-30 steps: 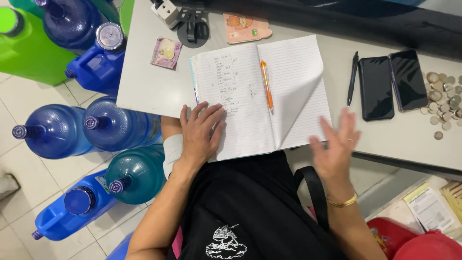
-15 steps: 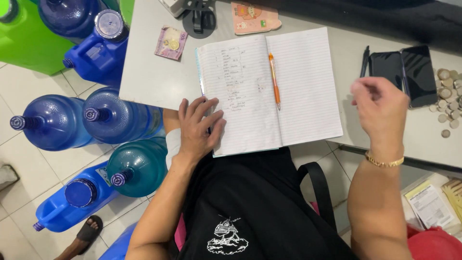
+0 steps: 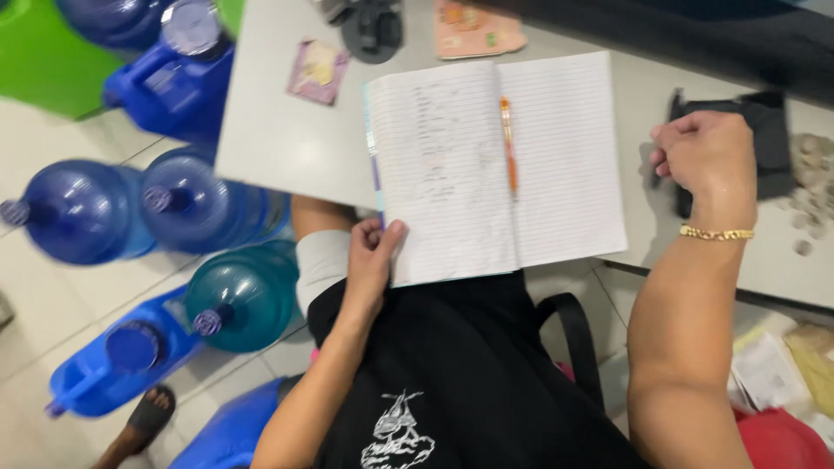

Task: Writing entries and flipping pages in a record book at a desk in a water production facility.

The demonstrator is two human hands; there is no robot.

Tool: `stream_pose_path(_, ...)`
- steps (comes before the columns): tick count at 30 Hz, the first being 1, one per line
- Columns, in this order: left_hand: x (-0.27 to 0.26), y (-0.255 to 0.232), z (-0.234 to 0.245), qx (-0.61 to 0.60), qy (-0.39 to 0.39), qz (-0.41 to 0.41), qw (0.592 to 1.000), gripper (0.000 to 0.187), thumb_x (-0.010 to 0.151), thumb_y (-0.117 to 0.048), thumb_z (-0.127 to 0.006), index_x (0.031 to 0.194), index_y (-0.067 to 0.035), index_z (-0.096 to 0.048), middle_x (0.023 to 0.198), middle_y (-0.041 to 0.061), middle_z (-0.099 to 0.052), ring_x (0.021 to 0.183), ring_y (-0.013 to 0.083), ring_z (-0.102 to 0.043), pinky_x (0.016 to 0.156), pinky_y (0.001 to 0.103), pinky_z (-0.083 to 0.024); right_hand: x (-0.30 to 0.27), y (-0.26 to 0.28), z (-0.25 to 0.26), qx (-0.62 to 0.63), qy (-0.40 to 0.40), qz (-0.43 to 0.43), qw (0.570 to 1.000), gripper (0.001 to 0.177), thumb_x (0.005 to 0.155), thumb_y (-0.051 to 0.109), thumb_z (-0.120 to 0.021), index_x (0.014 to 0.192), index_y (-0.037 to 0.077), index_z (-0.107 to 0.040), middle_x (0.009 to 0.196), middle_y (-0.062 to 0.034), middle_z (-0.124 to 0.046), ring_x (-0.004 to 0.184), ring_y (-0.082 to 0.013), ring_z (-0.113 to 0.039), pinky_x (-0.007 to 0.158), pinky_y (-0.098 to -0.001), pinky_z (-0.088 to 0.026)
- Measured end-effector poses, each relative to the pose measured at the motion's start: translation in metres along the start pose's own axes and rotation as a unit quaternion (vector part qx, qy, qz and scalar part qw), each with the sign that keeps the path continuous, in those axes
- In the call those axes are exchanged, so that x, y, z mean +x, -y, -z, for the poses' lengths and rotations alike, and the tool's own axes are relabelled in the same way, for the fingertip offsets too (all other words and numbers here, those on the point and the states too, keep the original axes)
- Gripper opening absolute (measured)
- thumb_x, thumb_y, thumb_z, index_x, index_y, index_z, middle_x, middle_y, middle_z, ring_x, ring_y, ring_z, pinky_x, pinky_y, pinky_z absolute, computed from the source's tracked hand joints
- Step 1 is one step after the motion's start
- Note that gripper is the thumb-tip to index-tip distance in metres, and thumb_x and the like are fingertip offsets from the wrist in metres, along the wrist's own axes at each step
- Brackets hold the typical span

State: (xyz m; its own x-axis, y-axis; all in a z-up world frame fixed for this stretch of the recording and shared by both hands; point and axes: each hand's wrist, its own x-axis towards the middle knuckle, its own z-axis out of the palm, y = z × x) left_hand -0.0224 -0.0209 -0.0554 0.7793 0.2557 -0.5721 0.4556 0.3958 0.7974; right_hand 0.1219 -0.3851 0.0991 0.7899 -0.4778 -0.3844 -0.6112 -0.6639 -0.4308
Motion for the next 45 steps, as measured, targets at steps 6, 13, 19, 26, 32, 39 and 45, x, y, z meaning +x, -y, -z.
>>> stream_pose_path(6, -0.024, -0.079, -0.041, 0.058, 0.049, 0.136, 0.988, 0.07, 0.069, -0.03, -0.077, 0.129, 0.004, -0.065, 0.129, 0.015, -0.071, 0.117, 0.0231, -0.068, 0.1, 0.034, -0.056, 0.012, -0.021, 0.009, -0.051, 0.065, -0.078, 0.993, 0.042, 0.098, 0.033, -0.08, 0.07, 0.003, -0.069, 0.06, -0.0088, -0.065, 0.048, -0.0141, -0.051, 0.051, -0.0269, -0.043)
stream_pose_path(13, -0.014, -0.03, -0.03, 0.04, 0.015, 0.076, 0.996, 0.052, 0.074, -0.027, -0.08, 0.114, 0.006, -0.073, 0.111, 0.015, -0.076, 0.097, 0.0185, -0.071, 0.086, 0.033, -0.061, 0.059, -0.065, -0.014, -0.137, 0.048, -0.012, 0.989, 0.042, 0.09, 0.041, -0.087, 0.072, 0.004, -0.074, 0.061, -0.0105, -0.069, 0.049, -0.0139, -0.056, 0.051, -0.0307, -0.041)
stream_pose_path(19, -0.036, -0.028, -0.04, 0.036, 0.051, 0.067, 0.996, 0.052, 0.078, -0.034, -0.076, 0.117, 0.0, -0.073, 0.119, 0.014, -0.076, 0.108, 0.0225, -0.073, 0.095, 0.033, -0.059, 0.005, -0.071, -0.009, 0.064, -0.01, 0.064, 0.996, 0.019, 0.103, 0.016, -0.065, 0.087, 0.01, -0.059, 0.074, -0.004, -0.066, 0.055, -0.0079, -0.057, 0.049, -0.0222, -0.048)
stream_pose_path(26, -0.025, -0.015, -0.038, -0.002, 0.115, 0.07, 0.991, 0.054, 0.079, -0.033, -0.075, 0.124, -0.003, -0.07, 0.127, 0.014, -0.072, 0.119, 0.0236, -0.069, 0.103, 0.034, -0.057, -0.186, -0.123, -0.097, 0.745, 0.482, 0.107, 0.448, 0.017, 0.096, 0.006, -0.06, 0.111, 0.004, -0.067, 0.074, -0.0049, -0.061, 0.068, -0.0159, -0.058, 0.114, -0.0559, -0.039)
stream_pose_path(32, -0.029, -0.019, -0.038, -0.035, 0.117, 0.072, 0.99, 0.054, 0.079, -0.031, -0.075, 0.124, -0.001, -0.069, 0.127, 0.015, -0.072, 0.117, 0.0255, -0.07, 0.101, 0.035, -0.058, -0.214, -0.183, -0.117, 0.745, 0.518, 0.005, 0.421, 0.009, 0.098, 0.014, -0.062, 0.103, 0.007, -0.06, 0.072, -0.0048, -0.055, 0.058, -0.0155, -0.05, 0.118, -0.0555, -0.031)
stream_pose_path(39, -0.029, -0.014, -0.038, -0.04, 0.114, 0.053, 0.991, 0.053, 0.08, -0.032, -0.074, 0.124, -0.002, -0.07, 0.127, 0.015, -0.072, 0.117, 0.0255, -0.07, 0.101, 0.035, -0.058, -0.207, -0.226, -0.129, 0.749, 0.477, -0.01, 0.459, 0.012, 0.094, 0.013, -0.06, 0.098, 0.004, -0.054, 0.063, -0.0069, -0.046, 0.049, -0.0173, -0.044, 0.106, -0.0456, -0.049)
stream_pose_path(45, -0.033, -0.018, -0.04, -0.058, 0.109, 0.052, 0.991, 0.052, 0.081, -0.03, -0.074, 0.124, -0.001, -0.069, 0.127, 0.016, -0.072, 0.118, 0.0266, -0.069, 0.102, 0.037, -0.057, -0.171, -0.144, -0.111, 0.643, 0.383, 0.234, 0.621, 0.025, 0.095, 0.01, -0.065, 0.117, -0.001, -0.068, 0.109, -0.0245, -0.071, 0.071, -0.0314, -0.064, 0.065, -0.0485, -0.058)
